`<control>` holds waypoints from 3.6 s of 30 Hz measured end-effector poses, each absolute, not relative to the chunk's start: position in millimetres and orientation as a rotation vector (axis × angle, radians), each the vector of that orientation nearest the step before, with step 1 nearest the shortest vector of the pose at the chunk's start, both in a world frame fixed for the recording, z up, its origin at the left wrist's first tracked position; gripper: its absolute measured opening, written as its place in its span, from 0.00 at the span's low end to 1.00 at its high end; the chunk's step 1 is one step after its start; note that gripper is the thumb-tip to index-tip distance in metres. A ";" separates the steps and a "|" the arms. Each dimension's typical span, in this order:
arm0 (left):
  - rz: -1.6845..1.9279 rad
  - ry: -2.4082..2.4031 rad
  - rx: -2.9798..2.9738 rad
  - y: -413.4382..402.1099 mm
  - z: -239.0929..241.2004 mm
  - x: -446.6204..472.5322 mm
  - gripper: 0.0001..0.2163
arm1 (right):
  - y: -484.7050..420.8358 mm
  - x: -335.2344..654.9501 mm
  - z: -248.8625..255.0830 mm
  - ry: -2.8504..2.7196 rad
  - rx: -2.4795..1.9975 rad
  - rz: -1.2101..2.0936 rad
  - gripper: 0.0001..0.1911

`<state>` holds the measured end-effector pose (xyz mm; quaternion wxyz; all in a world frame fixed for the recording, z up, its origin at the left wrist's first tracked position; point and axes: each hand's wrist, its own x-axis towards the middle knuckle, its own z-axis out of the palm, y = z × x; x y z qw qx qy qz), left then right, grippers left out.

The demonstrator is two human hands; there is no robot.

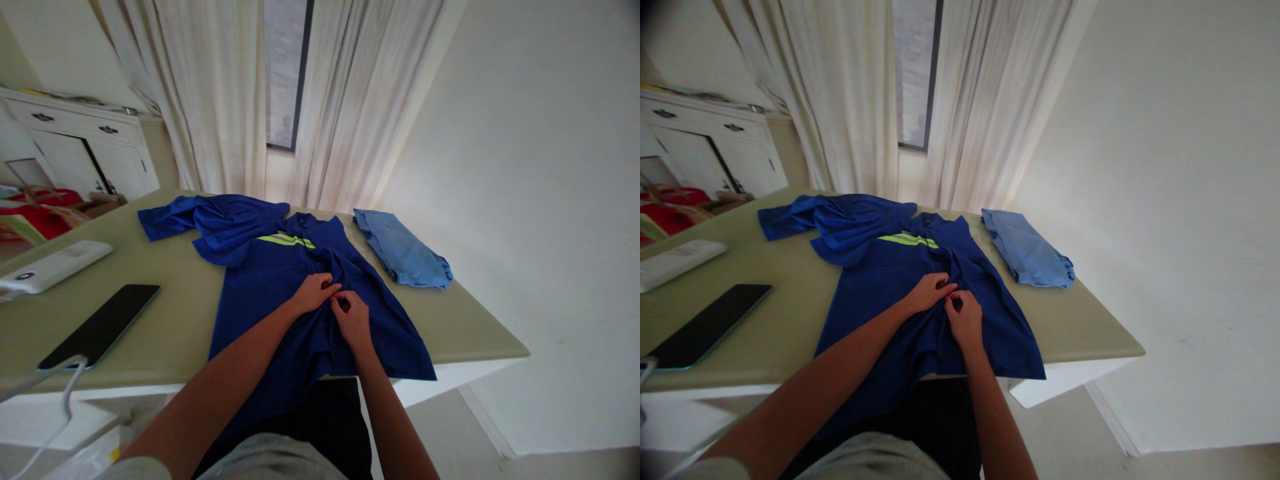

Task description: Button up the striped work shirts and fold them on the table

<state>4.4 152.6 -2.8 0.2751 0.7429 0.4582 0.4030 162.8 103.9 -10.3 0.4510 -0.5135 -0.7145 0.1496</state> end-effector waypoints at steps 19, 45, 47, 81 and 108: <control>1.102 1.238 1.942 150.5 0.6 7.1 0.24 | 102.3 159.7 -10.7 -1.779 -1.377 0.250 0.09; 1.111 1.264 1.952 146.7 0.5 10.4 0.24 | 102.9 161.4 -9.4 -1.796 -1.320 0.316 0.08; 1.094 1.246 1.942 145.9 3.2 8.9 0.24 | 102.6 161.8 -9.5 -1.786 -1.334 0.307 0.07; 0.278 1.804 2.450 101.2 -8.3 -148.8 0.34 | 32.5 256.8 11.0 -2.509 -1.424 0.233 0.30; 0.635 2.023 2.392 181.3 -21.8 -53.1 0.20 | 224.3 113.0 -5.7 -2.300 -1.343 0.099 0.12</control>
